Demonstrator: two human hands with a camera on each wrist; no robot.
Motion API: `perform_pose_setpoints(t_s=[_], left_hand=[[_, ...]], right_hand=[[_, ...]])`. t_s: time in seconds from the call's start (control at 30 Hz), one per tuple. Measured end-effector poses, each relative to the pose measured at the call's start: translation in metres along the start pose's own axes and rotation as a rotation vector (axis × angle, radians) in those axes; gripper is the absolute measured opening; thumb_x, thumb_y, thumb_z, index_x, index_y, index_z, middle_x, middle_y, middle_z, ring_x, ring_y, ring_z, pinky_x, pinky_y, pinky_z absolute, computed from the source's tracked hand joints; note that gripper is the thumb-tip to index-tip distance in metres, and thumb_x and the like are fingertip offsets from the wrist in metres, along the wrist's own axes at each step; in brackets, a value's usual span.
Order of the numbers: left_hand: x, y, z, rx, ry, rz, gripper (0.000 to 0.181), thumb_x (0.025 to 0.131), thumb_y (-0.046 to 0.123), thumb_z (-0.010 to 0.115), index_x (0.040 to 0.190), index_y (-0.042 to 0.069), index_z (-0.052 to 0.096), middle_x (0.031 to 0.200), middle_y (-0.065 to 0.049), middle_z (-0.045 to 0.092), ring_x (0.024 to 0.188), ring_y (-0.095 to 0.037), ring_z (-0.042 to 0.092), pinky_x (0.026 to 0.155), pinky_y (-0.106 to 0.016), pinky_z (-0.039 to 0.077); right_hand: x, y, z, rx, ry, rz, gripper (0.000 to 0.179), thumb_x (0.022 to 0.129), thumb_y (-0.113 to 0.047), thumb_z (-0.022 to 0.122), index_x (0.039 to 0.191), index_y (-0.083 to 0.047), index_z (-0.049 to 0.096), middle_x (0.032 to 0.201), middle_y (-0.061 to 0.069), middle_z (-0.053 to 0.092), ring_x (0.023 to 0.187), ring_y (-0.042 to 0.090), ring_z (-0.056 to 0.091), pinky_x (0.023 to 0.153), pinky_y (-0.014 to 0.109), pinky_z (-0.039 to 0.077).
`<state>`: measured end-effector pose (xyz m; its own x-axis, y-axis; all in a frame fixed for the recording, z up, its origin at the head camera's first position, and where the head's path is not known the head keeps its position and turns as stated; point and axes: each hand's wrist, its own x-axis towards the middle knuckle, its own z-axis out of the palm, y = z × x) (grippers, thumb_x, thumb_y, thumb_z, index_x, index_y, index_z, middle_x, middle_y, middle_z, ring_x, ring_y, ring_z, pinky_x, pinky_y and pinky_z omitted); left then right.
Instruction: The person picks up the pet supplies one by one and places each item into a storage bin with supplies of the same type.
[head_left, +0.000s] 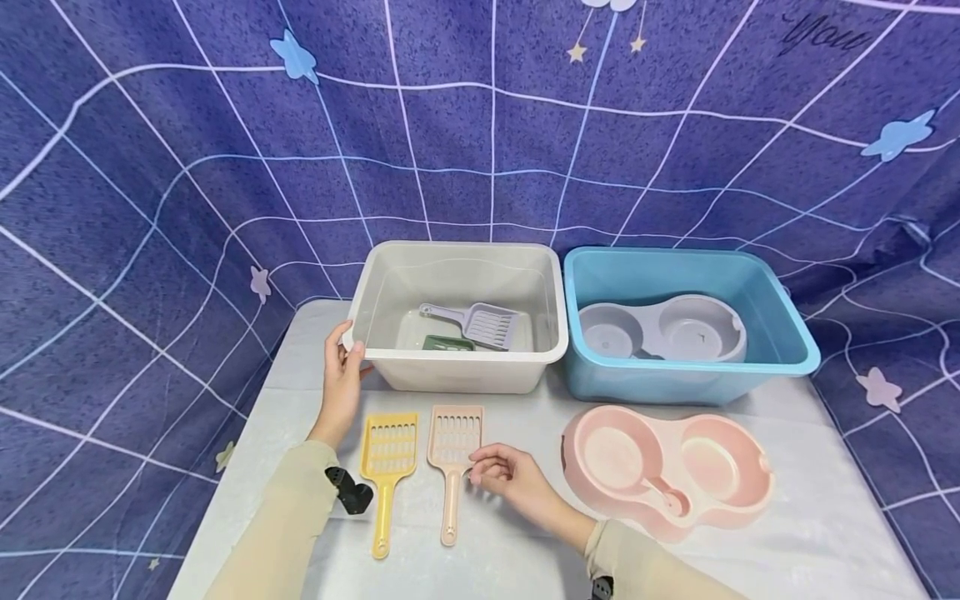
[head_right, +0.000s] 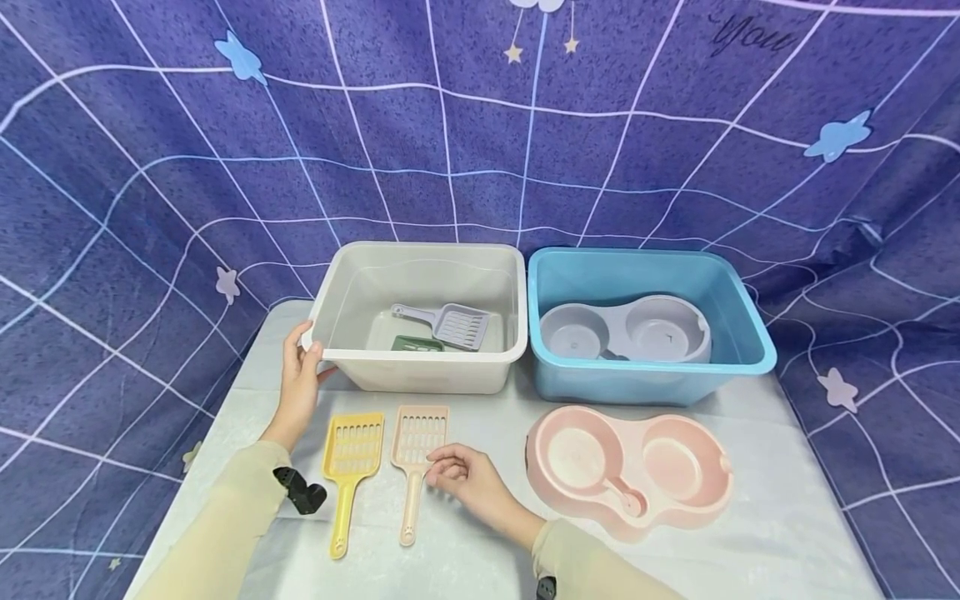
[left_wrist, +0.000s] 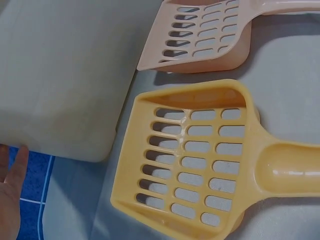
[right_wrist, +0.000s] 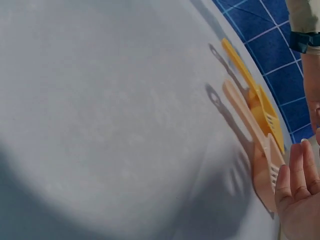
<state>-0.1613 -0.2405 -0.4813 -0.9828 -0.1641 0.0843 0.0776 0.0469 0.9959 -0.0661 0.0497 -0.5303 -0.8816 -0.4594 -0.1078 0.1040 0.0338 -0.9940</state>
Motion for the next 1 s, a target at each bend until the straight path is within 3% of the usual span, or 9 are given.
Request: perform_pose_setpoints(t_s=[0.07,0.2,0.3,0.5,0.8,1.0], left_hand=[[-0.003,0.008,0.001,0.005,-0.004,-0.009,0.051,0.108,0.020,0.036,0.155,0.016,0.018,0.145,-0.025,0.034,0.121,-0.022,0.045,0.107,-0.054,0.037],[-0.005,0.013,0.002,0.012,-0.006,-0.013,0.051,0.108,0.020,0.036,0.155,0.014,0.018,0.145,-0.025,0.033,0.127,-0.033,0.042,0.107,-0.055,0.036],[-0.001,0.004,0.001,0.004,0.002,-0.013,0.051,0.109,0.021,0.036,0.156,0.017,0.017,0.146,-0.023,0.034,0.131,-0.039,0.039,0.108,-0.055,0.036],[0.004,-0.011,0.000,0.012,0.025,-0.005,0.050,0.109,0.023,0.035,0.156,0.022,0.018,0.146,-0.019,0.035,0.129,-0.030,0.042,0.107,-0.053,0.038],[-0.006,0.015,0.007,0.017,0.003,-0.013,0.050,0.109,0.021,0.034,0.156,0.015,0.018,0.147,-0.027,0.032,0.122,-0.021,0.045,0.107,-0.058,0.035],[-0.008,0.020,0.007,0.019,0.020,-0.020,0.050,0.108,0.019,0.035,0.156,0.013,0.019,0.144,-0.029,0.033,0.122,-0.025,0.045,0.107,-0.056,0.036]], right_hand=[[-0.002,0.003,0.001,-0.001,0.000,0.010,0.033,0.088,0.003,0.069,0.117,0.014,0.059,0.098,0.013,0.068,0.079,0.007,0.060,0.068,0.015,0.049],[-0.005,0.007,0.003,0.011,0.001,0.031,0.032,0.088,0.002,0.069,0.116,0.013,0.060,0.098,0.013,0.068,0.079,0.007,0.060,0.068,0.015,0.050],[-0.007,0.009,0.005,0.018,-0.002,0.041,0.032,0.088,0.002,0.069,0.116,0.014,0.059,0.098,0.014,0.068,0.079,0.007,0.060,0.068,0.015,0.050],[-0.011,0.015,0.006,0.027,-0.022,0.061,0.034,0.089,0.000,0.068,0.119,0.013,0.059,0.103,0.021,0.067,0.082,0.009,0.062,0.069,0.017,0.051],[-0.016,0.028,0.011,0.094,-0.028,0.106,0.040,0.090,0.001,0.068,0.126,0.012,0.055,0.109,0.026,0.064,0.084,0.010,0.062,0.073,0.015,0.051],[-0.017,0.034,0.016,0.135,-0.024,0.154,0.040,0.090,0.001,0.067,0.127,0.012,0.053,0.109,0.024,0.065,0.083,0.010,0.062,0.071,0.017,0.053]])
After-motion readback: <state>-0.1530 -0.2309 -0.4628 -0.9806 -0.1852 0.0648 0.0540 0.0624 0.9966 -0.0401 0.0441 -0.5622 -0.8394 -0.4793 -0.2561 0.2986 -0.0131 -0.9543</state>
